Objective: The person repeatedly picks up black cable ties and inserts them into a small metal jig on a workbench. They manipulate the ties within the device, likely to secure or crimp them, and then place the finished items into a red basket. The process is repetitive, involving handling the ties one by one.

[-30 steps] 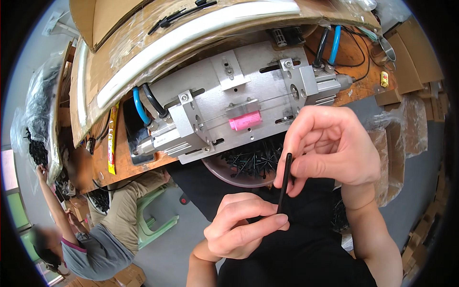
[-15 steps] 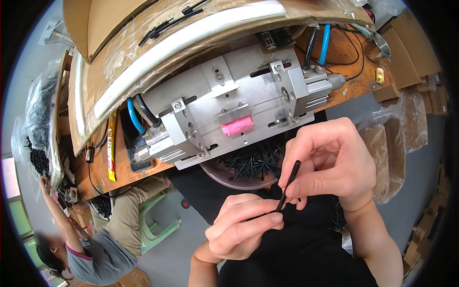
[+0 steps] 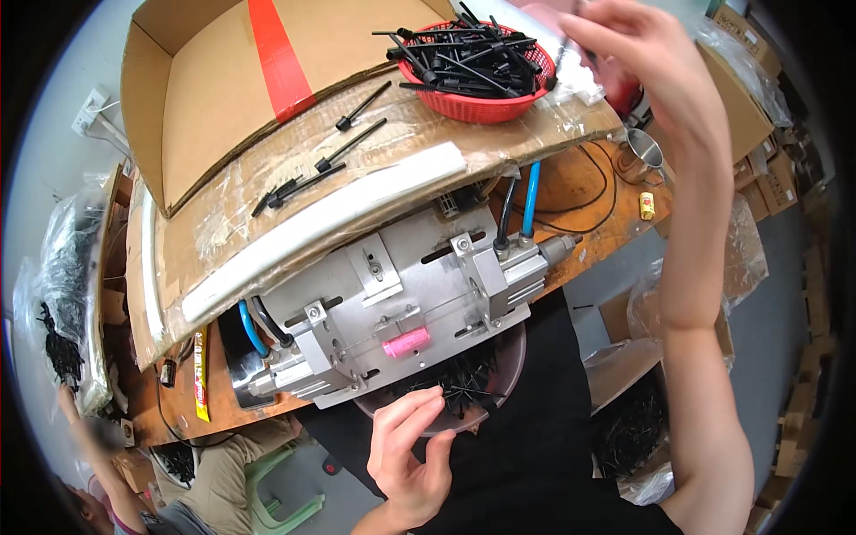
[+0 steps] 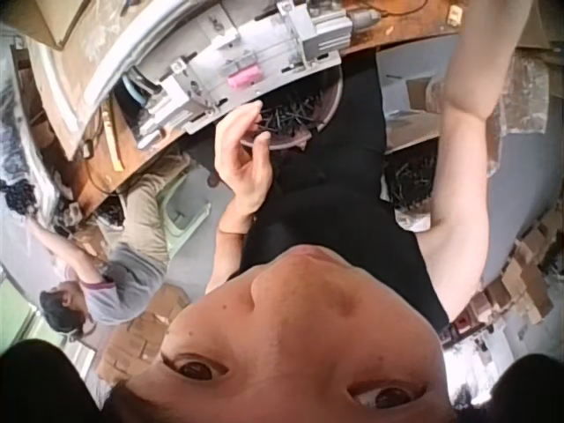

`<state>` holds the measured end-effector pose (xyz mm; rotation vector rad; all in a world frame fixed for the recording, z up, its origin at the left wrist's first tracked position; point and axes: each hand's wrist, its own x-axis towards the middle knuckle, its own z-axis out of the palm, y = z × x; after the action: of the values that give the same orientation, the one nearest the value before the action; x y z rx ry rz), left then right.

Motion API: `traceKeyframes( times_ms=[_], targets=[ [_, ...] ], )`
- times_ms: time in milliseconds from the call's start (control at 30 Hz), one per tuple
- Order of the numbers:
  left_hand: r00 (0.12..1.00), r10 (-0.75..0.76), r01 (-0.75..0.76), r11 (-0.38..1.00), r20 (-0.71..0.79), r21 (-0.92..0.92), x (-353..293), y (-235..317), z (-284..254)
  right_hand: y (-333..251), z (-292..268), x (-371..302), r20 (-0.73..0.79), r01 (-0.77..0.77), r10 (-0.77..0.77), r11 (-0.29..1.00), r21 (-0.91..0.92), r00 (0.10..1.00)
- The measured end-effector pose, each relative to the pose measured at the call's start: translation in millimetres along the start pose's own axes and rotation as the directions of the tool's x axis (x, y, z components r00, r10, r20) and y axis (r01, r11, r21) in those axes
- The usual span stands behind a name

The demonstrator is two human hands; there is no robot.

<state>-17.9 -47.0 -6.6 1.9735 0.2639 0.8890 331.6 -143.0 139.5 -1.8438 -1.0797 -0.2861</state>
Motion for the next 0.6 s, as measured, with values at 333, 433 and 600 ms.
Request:
traceKeyframes(
  times_ms=[333,433,600],
  targets=[
    [0.999,-0.049,0.048,0.994,0.008,0.096,13.8,6.1,-18.5,-15.2,25.7,71.8,0.267,-0.239,0.356,0.891,-0.387,0.895],
    [0.994,0.101,-0.091,0.962,-0.029,0.258,46.4,-1.4,-42.7,-26.5,27.7,55.2,0.185,-0.291,0.369,0.891,-0.348,0.911],
    [0.981,0.190,-0.140,0.847,-0.047,0.513,152.4,-7.4,-62.9,-25.4,19.0,37.4,0.014,-0.331,0.335,0.936,-0.121,0.942]
  ],
)
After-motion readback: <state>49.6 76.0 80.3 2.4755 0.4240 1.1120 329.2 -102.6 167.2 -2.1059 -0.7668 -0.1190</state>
